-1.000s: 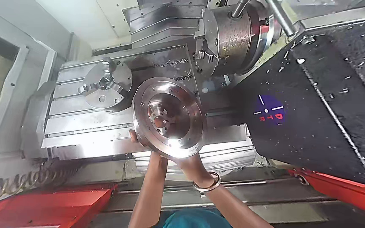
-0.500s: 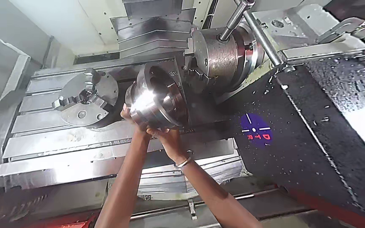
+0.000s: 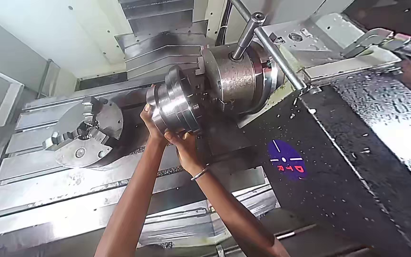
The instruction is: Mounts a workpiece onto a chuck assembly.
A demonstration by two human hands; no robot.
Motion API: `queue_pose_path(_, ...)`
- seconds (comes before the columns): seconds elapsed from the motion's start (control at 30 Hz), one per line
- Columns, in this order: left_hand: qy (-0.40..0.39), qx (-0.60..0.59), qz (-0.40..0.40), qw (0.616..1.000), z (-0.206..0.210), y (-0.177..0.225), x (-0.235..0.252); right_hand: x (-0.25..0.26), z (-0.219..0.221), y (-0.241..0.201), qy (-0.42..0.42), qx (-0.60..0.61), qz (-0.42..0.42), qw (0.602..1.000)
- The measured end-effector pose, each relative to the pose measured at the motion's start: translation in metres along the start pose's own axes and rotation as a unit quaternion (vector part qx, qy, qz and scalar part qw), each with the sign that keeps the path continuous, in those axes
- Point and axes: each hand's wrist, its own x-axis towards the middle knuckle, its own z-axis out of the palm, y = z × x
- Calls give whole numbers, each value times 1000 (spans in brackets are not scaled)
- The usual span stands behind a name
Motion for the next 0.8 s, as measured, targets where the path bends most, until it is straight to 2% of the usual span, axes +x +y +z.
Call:
queue_pose_path(0.5,47,147,-89,984,13,-2,32,24,4,-5,19,31,3,999)
queue_pose_path(0.8,91,186,-82,975,26,-8,46,37,4,-13,26,71,15,997)
